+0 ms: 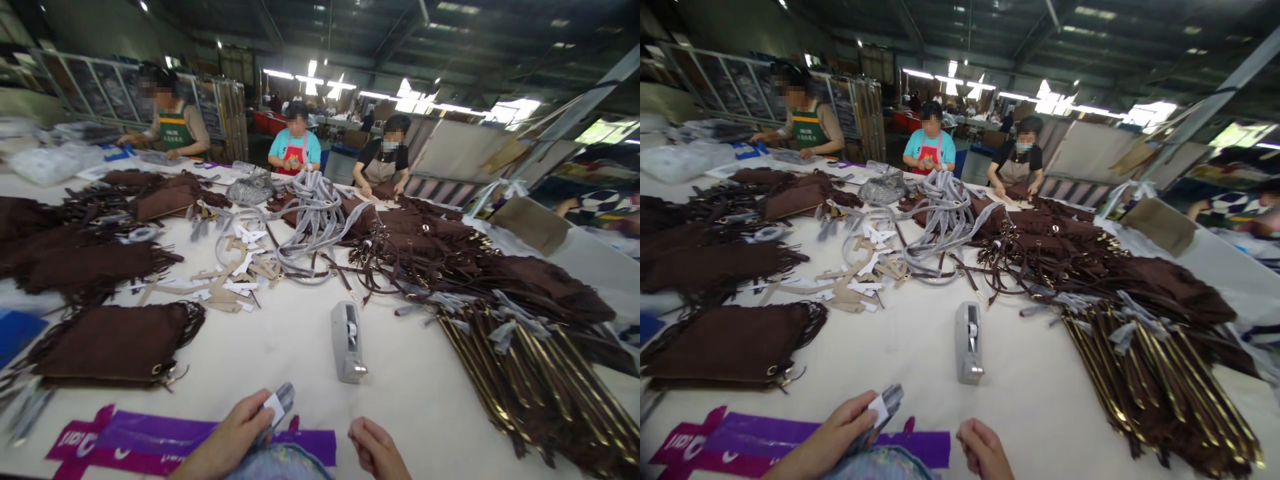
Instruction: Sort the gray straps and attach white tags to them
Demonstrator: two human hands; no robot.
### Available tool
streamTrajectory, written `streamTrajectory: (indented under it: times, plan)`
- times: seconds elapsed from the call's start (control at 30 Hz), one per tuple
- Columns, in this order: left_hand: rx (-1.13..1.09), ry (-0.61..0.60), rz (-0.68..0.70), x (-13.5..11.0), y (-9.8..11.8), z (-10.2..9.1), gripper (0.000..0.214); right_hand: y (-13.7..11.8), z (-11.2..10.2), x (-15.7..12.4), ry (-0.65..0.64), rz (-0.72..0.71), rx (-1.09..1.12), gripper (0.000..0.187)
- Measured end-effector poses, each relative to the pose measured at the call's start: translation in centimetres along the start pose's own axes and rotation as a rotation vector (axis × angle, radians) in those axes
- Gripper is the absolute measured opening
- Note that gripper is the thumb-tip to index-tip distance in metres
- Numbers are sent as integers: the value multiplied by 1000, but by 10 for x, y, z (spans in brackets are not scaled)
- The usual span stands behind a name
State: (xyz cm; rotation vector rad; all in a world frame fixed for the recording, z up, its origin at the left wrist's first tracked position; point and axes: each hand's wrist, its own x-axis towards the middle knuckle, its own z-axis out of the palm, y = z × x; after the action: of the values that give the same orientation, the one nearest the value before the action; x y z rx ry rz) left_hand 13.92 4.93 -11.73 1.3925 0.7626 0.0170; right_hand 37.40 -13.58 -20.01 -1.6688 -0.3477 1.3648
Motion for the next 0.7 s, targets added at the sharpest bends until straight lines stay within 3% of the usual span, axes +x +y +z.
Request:
streamTrajectory:
  times: [0.13, 0.23, 0.4, 0.7]
  plan:
    - [98, 44, 61, 3, 12, 6, 31, -66, 30, -25, -210, -201, -27, 50]
    - [144, 90, 80, 1, 17, 10, 28, -97, 62, -37, -333, -237, -103, 49]
    - [147, 155, 115, -7, 14, 13, 20, -95, 103, -33, -326, -261, -211, 49]
    - [256, 211, 158, -12, 12, 11, 18, -90, 123, -22, -179, -273, -291, 54]
